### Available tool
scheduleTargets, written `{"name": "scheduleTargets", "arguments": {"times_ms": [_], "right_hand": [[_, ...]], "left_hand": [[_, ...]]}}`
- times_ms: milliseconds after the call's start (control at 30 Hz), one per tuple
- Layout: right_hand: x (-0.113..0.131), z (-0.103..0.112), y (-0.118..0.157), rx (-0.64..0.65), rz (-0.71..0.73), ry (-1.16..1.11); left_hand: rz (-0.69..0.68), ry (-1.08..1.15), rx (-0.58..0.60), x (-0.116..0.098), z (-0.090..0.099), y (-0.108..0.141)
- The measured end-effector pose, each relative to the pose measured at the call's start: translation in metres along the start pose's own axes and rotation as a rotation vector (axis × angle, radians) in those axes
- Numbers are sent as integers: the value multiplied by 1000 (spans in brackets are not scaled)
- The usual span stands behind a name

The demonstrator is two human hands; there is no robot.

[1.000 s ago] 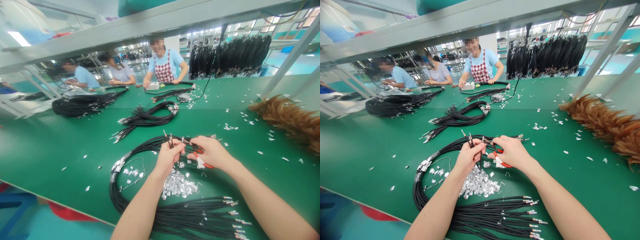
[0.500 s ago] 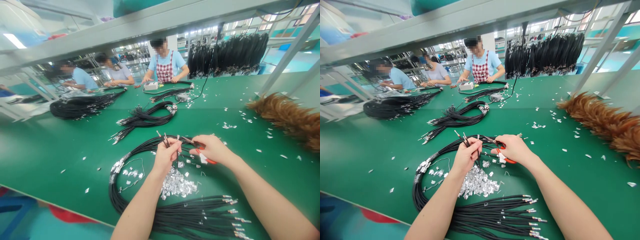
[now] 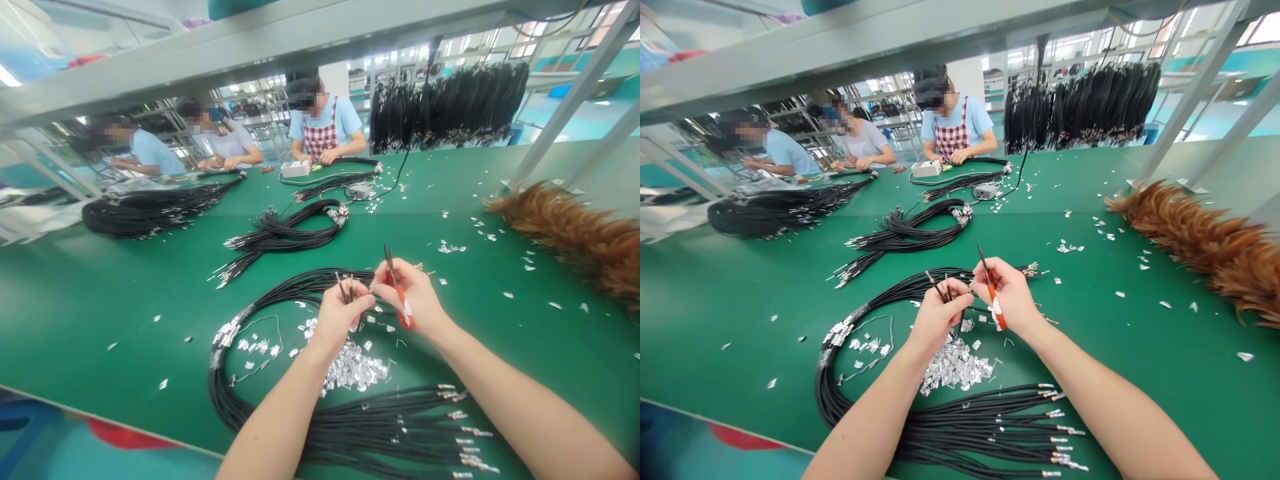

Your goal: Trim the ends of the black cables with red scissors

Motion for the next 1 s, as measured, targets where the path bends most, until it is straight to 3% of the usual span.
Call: {"name": "scheduleTargets", "arguments": {"times_ms": [100, 333, 467, 733, 833, 1000], "right_hand": [[-3, 0, -1, 16, -39, -54], [-13, -1, -3, -9, -65, -99], [-8, 6, -3, -113, 15, 48], [3, -2, 6, -16, 120, 353], [-1, -2, 4, 5, 78, 234], [-18, 2, -3, -5, -8, 124]], "left_hand": [[-5, 0, 49, -2, 0, 0], [121, -17, 208, -4, -2, 1], [86, -29, 89, -2, -2, 0], [50, -13, -24, 1, -1, 0], [61, 2, 79, -2, 1, -1], [135, -1, 372, -8, 2, 1]]}}
Point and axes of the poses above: each hand's wrist, its own y-axis away from the middle knuckle, its own z-axis out of the back of the hand, x = y × z, the point moved 3 cm from there along -y, towards the middle knuckle, and after that the axes turned 3 degrees about -y, right-handed, at the moved point
